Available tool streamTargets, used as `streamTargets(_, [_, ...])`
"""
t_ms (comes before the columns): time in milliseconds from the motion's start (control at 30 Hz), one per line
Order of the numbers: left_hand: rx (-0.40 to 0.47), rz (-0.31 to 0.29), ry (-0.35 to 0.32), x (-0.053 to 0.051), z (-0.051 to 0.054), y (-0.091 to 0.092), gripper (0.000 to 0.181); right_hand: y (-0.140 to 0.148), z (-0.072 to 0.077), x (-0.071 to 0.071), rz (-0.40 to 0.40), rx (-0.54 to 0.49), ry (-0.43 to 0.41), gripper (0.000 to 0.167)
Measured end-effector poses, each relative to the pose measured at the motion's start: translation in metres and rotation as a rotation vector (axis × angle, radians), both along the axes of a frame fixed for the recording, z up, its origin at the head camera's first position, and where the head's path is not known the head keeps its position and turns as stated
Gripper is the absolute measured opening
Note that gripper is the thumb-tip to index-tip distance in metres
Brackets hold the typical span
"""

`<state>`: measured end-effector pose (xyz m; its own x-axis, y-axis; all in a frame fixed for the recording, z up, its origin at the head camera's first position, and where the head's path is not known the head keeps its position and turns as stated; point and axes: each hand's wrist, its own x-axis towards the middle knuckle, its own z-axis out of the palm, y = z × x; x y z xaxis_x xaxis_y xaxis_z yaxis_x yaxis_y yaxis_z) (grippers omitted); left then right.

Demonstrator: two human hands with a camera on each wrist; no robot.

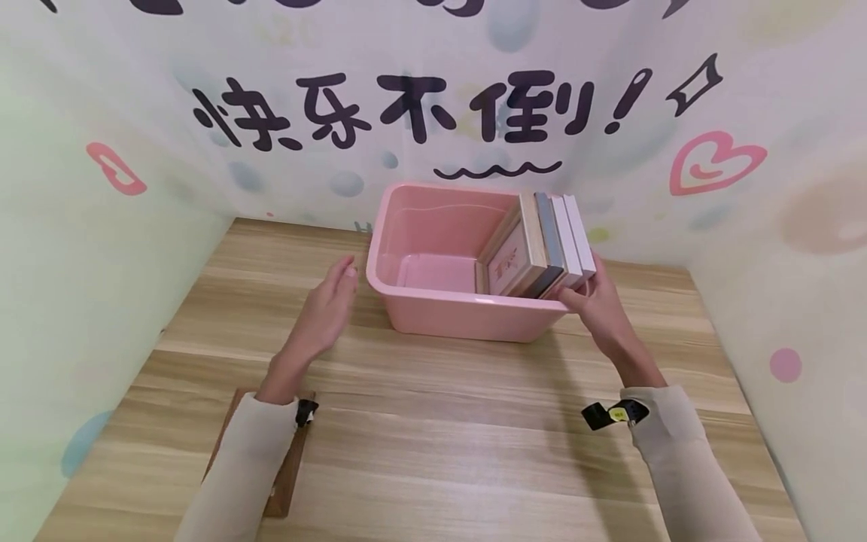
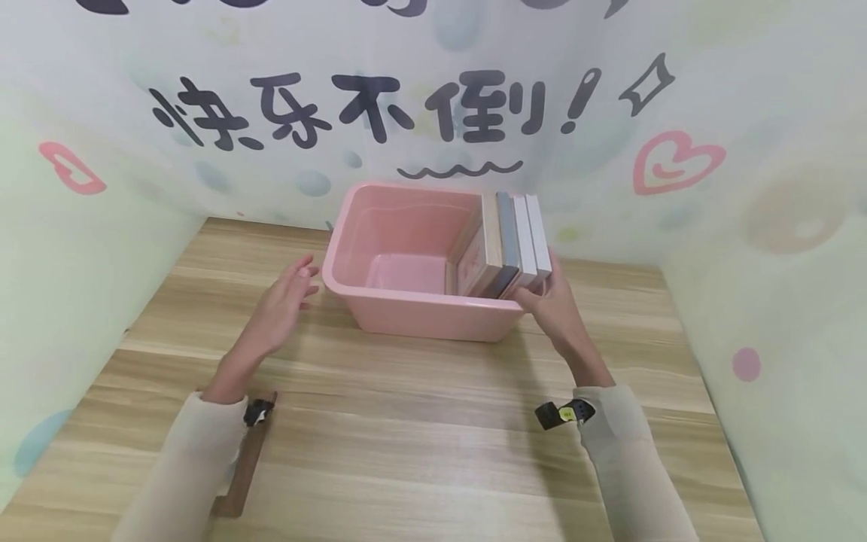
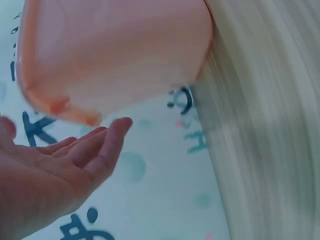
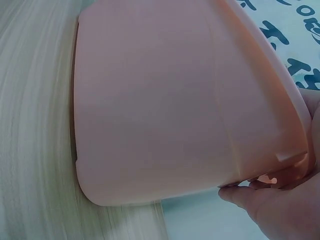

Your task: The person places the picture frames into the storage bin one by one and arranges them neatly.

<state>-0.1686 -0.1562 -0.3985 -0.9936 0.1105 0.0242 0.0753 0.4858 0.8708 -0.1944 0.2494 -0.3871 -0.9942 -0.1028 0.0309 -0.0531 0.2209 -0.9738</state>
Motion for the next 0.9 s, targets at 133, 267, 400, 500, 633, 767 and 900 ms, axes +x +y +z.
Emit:
streamTargets(133, [-0.114, 0.035, -0.063, 0.012, 0.002, -0.019, 0.069, 0.0, 0.0, 0.001, 0.002, -0.001, -0.007, 0.085])
streamTargets(267, [-0.256, 0.056, -0.121, 0.028, 0.0, -0.039, 0.077, -0.001, -0.001, 0.001, 0.008, 0.001, -0.009, 0.085])
streamTargets(400, [-0.397, 0.019, -0.122, 0.041, -0.007, -0.054, 0.078, 0.0, -0.001, 0.002, 0.005, -0.007, -0.02, 0.085])
streamTargets(500, [-0.479, -0.026, -0.106, 0.051, -0.014, -0.062, 0.081, 0.0, 0.0, 0.002, -0.005, -0.007, -0.024, 0.086])
streamTargets(633, [-0.561, -0.042, -0.104, 0.064, -0.019, -0.068, 0.084, -0.001, -0.001, 0.002, -0.013, -0.004, -0.02, 0.086])
streamTargets(767, [-0.63, -0.011, -0.126, 0.078, -0.023, -0.074, 0.089, -0.002, -0.001, 0.002, -0.014, -0.004, -0.023, 0.086])
streamTargets(900, [-0.739, 0.034, -0.13, 0.092, -0.027, -0.081, 0.096, -0.002, 0.0, 0.003, -0.012, 0.007, -0.025, 0.085])
